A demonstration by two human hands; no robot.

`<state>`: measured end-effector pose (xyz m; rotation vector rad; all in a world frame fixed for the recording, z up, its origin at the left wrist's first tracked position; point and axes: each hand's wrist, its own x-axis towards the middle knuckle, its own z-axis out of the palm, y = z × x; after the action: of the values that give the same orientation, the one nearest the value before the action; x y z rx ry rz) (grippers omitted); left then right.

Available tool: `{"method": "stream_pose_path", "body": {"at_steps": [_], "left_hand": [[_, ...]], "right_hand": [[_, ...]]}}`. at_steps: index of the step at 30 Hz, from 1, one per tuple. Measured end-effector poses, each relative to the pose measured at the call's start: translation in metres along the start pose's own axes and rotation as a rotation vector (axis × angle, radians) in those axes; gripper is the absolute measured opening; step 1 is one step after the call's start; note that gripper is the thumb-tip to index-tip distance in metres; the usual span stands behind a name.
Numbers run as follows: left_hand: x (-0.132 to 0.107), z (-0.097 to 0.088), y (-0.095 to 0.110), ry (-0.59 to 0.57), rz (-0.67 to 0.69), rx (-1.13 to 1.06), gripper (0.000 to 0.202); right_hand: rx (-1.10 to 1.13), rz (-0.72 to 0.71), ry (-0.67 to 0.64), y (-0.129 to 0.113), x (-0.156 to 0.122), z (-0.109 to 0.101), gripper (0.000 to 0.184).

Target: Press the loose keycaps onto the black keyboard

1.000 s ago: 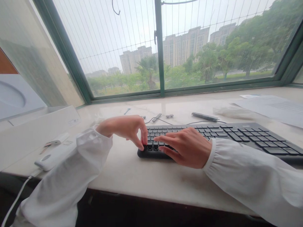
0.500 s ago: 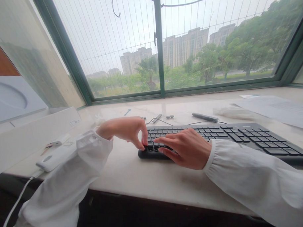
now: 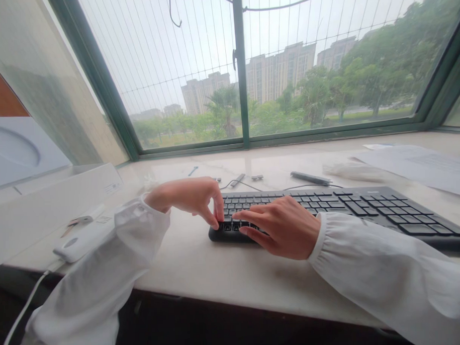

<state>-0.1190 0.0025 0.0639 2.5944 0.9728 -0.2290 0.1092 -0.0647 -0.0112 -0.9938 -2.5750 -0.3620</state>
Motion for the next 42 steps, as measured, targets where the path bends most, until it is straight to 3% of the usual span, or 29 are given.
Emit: {"method": "stream_pose_path", "body": {"at_steps": [10,20,32,38,42], "left_hand": [[0.000,0.000,0.000,0.022,0.012,0.018,0.020],[0.000,0.000,0.005,-0.016,-0.116,0.004,0.022],[0.001,0.001,0.009,-0.047,-0.143,-0.004,0.017],[0.009,0.004,-0.004,-0.039,-0.086,-0.104,0.030],[0.018,0.007,-0.019,-0.061,-0.119,-0.153,0.040]], "right_hand": [[0.019,-0.012,0.011,-0.001,0.000,0.001,0.030],[0.014,-0.011,-0.002,-0.001,-0.001,0.001,0.032],[0.033,-0.117,-0.050,-0.010,0.001,0.012,0.038],[0.048,-0.103,-0.047,-0.010,0.002,0.009,0.037],[0.100,-0.073,-0.054,-0.010,0.003,0.009,0.037]]}}
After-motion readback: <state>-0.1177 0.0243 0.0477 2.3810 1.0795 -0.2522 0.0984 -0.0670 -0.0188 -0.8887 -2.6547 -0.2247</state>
